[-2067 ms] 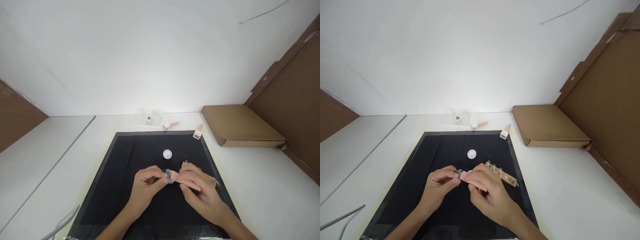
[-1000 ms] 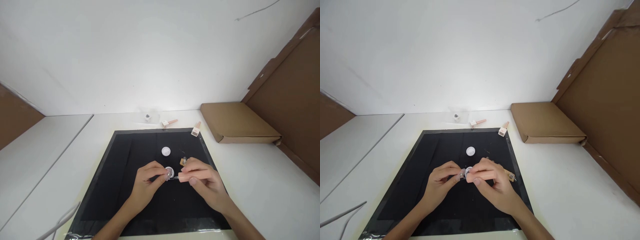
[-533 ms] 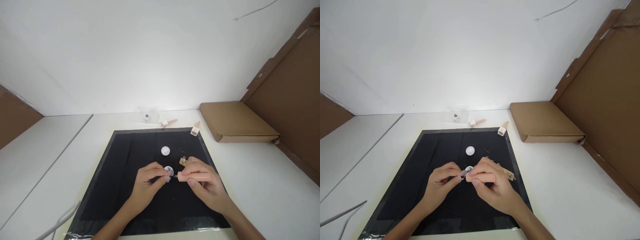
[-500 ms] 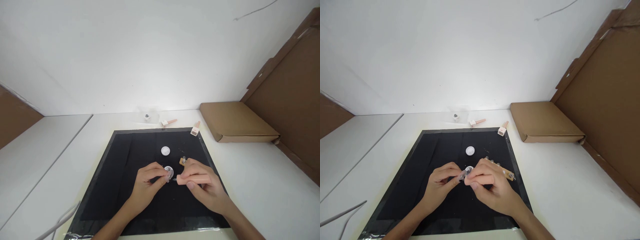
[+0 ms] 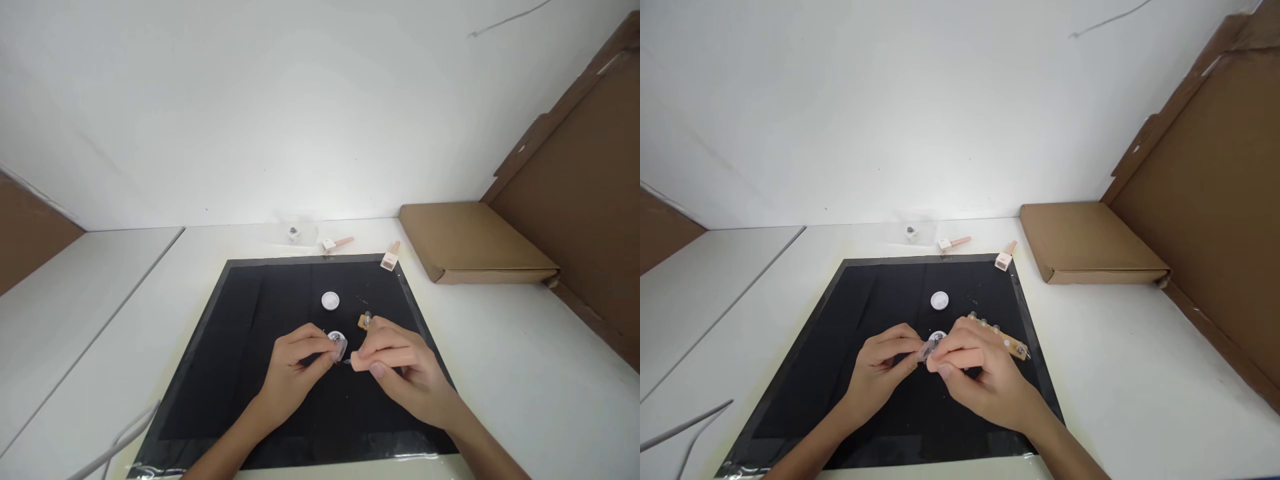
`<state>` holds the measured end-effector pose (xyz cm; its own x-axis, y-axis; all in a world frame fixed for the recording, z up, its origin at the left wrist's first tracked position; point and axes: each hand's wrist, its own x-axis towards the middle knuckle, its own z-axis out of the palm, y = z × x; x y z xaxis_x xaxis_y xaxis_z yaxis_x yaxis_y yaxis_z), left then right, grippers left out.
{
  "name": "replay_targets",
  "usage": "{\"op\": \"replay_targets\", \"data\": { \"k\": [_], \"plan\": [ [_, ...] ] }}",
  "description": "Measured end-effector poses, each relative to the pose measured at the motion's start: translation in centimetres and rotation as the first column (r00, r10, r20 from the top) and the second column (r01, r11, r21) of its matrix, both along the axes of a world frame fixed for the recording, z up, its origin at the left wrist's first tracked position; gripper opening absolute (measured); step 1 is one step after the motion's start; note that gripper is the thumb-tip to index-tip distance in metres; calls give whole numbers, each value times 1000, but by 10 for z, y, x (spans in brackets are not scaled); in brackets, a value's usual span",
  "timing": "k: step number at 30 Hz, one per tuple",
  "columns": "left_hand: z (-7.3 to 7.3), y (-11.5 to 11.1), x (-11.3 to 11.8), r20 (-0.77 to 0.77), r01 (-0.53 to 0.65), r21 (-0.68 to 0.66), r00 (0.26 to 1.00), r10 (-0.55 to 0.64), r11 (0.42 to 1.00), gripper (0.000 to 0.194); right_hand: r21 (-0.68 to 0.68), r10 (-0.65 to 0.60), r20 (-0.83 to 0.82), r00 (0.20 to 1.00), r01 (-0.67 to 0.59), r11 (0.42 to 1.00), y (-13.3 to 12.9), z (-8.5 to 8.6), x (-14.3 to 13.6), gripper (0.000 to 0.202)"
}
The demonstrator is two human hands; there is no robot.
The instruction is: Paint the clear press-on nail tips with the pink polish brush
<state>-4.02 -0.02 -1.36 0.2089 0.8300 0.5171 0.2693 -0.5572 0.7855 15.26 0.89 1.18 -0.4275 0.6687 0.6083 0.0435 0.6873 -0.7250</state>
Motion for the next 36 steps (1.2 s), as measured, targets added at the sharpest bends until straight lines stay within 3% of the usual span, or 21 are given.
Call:
{"op": "replay_targets", "data": {
  "k": [7, 11, 14, 22, 25, 28, 36],
  "plan": [
    [-4, -3, 2, -89, -23, 62, 996, 29, 998, 12, -16, -111, 46, 993, 112, 994, 4, -6, 4, 22],
    [-4, -2, 1, -139, -42, 119, 989, 59, 992, 12, -26, -40, -6, 999, 39, 999, 2, -7, 5, 22],
    [-3, -2, 2, -157, -43, 166, 985, 69, 985, 13, -48, 24, 85, 996, -20, 999, 0, -4, 2, 22],
    [-6, -3, 2, -187, -30, 252, 979, 79, 967, 14, -49, -109, 53, 993, 112, 993, 5, -8, 7, 20],
    [-5, -2, 2, -210, -36, 264, 973, 94, 964, 14, -33, -60, 8, 998, 61, 998, 4, -7, 6, 20],
    [-5, -1, 3, -222, -29, 268, 971, 91, 963, 14, -28, -2, 93, 996, 5, 1000, 3, -2, 2, 22],
    [-10, -2, 2, -221, -16, 301, 971, 87, 953, 13, -38, -108, 92, 990, 112, 993, 5, -6, 4, 20]
  ]
}}
